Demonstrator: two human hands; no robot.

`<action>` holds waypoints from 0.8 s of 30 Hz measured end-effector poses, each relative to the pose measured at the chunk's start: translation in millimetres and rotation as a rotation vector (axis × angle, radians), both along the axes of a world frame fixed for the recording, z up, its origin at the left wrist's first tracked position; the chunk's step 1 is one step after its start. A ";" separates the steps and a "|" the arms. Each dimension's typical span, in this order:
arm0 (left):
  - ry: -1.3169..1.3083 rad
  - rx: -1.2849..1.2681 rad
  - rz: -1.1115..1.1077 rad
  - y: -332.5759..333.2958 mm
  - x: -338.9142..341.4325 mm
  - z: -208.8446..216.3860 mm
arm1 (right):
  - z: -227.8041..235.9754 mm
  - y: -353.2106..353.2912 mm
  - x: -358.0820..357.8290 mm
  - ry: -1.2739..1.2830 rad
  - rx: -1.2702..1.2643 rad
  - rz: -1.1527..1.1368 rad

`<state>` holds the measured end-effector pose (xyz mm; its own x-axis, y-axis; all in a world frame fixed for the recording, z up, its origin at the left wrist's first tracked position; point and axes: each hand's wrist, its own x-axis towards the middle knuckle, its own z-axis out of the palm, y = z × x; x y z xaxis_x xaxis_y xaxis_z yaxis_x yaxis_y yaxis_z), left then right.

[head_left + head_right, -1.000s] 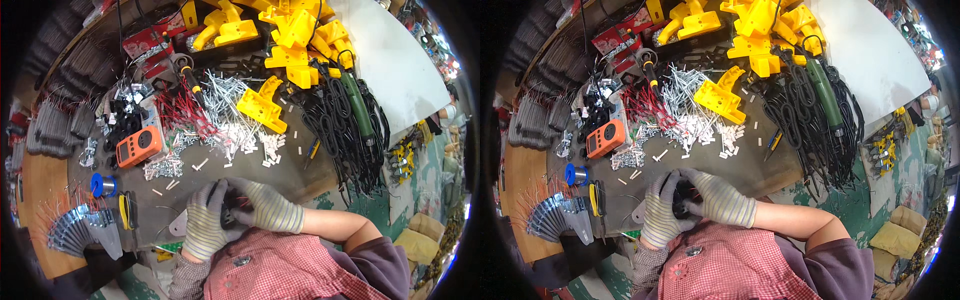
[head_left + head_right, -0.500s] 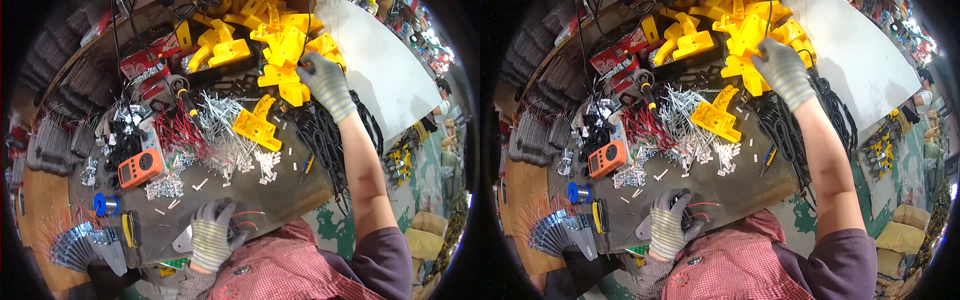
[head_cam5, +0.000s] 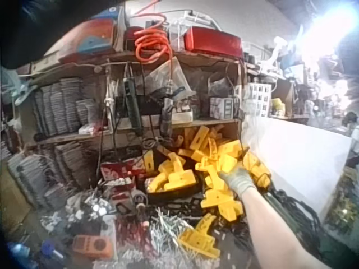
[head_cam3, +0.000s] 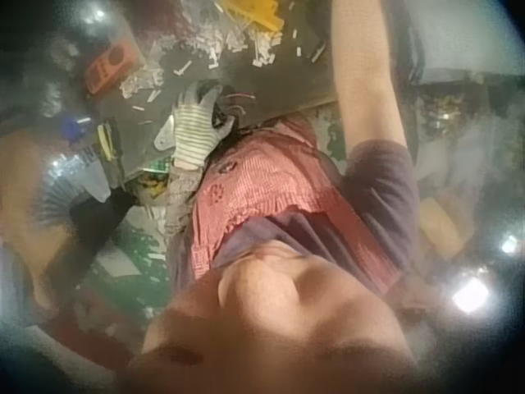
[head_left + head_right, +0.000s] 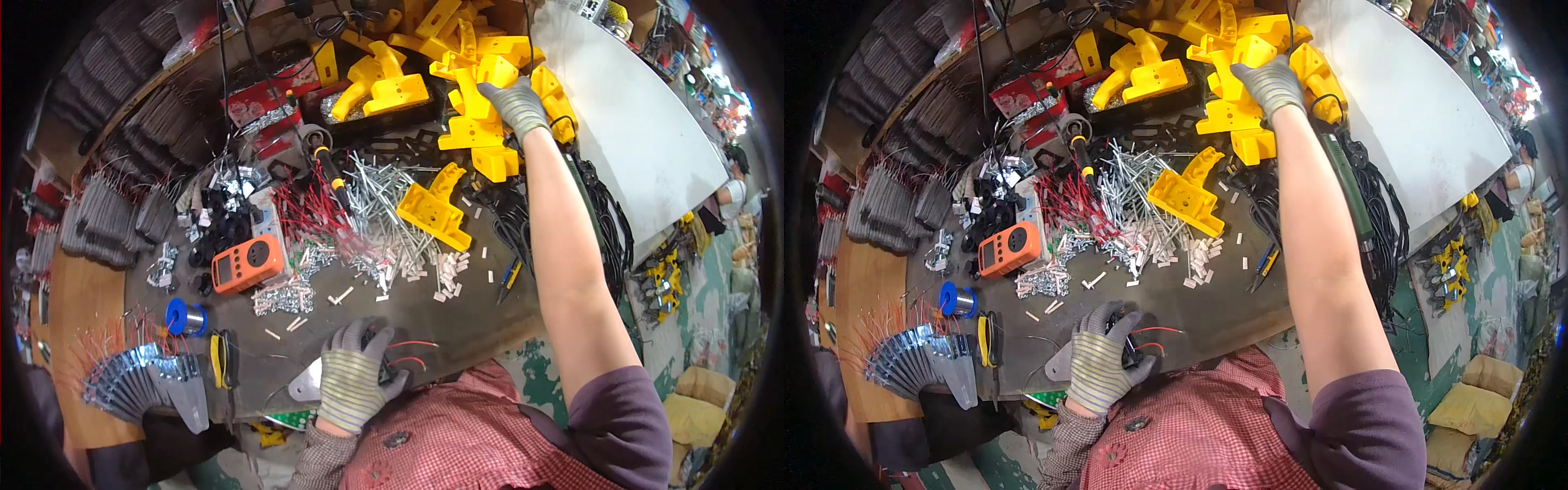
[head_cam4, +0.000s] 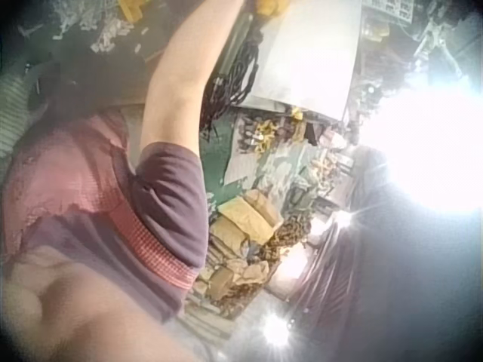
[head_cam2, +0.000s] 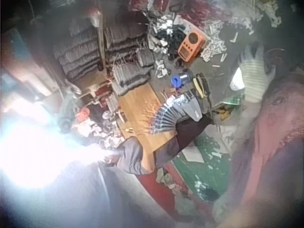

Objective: The person assembles the internal components of a yellow handheld power tool by soldering internal wires to a printed circuit board with a soldering iron, then secures the components within the yellow tool housing using screws and a screwdriver.

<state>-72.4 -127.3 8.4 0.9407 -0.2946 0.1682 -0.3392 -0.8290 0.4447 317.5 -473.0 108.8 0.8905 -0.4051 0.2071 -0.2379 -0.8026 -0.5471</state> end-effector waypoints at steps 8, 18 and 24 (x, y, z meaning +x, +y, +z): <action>-0.194 -0.437 0.085 13.8 6.2 22.1 | 23.7 73.3 -177.9 -0.298 0.940 0.623; 0.036 -0.304 -0.173 -7.2 11.0 55.9 | -33.3 142.7 -329.3 -0.076 0.677 1.400; 0.379 -0.764 -0.077 16.3 -27.6 -11.2 | -13.7 140.3 -323.5 -0.071 0.469 1.576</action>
<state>-99.9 -111.0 -2.8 0.9556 -0.2937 0.0247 -0.0978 -0.2368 0.9666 -6.0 -332.7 95.1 0.4550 0.8000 0.3912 0.6373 0.0142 -0.7705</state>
